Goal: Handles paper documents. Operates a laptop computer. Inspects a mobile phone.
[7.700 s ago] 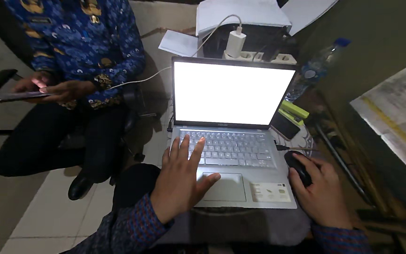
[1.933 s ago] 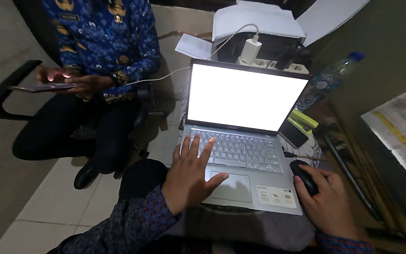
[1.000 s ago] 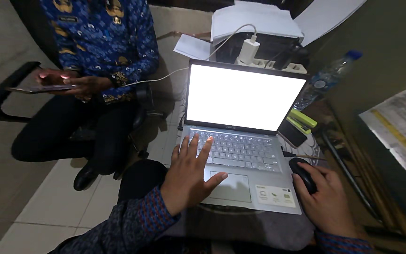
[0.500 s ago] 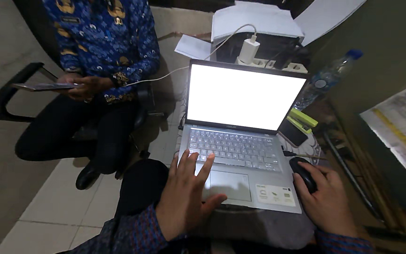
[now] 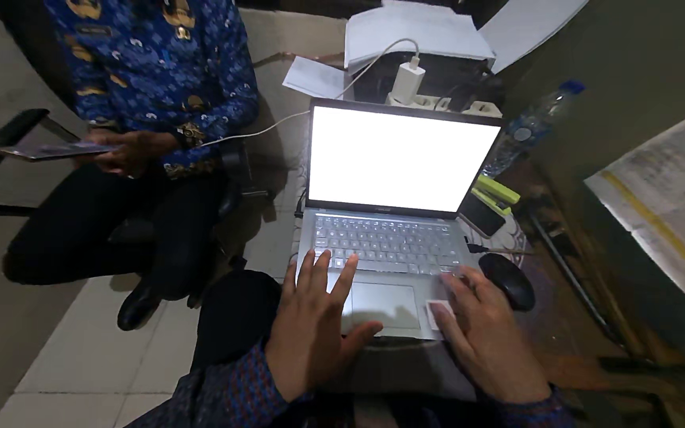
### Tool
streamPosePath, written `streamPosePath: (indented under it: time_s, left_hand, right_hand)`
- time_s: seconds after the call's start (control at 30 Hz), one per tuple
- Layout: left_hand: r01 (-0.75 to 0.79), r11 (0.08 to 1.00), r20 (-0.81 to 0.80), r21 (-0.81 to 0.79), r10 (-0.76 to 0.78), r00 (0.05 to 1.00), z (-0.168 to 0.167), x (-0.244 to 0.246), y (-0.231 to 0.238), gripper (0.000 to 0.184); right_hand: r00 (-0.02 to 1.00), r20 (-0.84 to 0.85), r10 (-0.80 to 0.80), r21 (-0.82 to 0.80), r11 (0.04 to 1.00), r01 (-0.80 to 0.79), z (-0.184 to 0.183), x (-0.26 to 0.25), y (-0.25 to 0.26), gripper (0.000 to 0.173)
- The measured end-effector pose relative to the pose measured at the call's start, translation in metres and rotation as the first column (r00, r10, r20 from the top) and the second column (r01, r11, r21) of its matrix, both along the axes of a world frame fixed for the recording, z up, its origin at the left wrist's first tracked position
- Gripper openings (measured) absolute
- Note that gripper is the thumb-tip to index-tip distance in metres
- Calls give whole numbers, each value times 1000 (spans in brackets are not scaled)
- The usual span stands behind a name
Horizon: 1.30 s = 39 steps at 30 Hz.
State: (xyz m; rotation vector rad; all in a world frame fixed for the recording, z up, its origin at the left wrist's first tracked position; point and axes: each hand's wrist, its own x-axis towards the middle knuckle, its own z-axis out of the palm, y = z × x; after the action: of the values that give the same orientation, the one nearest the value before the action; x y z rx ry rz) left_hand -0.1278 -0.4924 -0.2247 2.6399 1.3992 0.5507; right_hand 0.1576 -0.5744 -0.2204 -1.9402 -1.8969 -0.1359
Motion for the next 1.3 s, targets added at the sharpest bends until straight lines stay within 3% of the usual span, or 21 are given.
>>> streamPosePath:
  time_s: [0.23, 0.43, 0.87, 1.1, 1.3]
  left_hand:
    - [-7, 1000, -7, -1, 7, 1000, -2, 0, 0, 99]
    - [-3, 1000, -2, -19, 3, 1000, 0, -1, 0, 100]
    - [-17, 1000, 5, -3, 17, 1000, -1, 0, 2, 100]
    - [-4, 1000, 11, -6, 4, 1000, -1, -1, 2, 100]
    - [11, 1000, 12, 0, -11, 1000, 0, 1, 0, 99]
  right_hand:
    - [999, 30, -23, -5, 1000, 23, -9, -12, 5, 67]
    - [999, 10, -36, -36, 999, 36, 8, -17, 16, 66]
    - [995, 95, 26, -240, 971, -2, 22, -54, 102, 77]
    - [998, 40, -56, -101, 993, 59, 16, -28, 55, 74]
    - [996, 35, -76, -75, 994, 78, 3, -16, 35, 82]
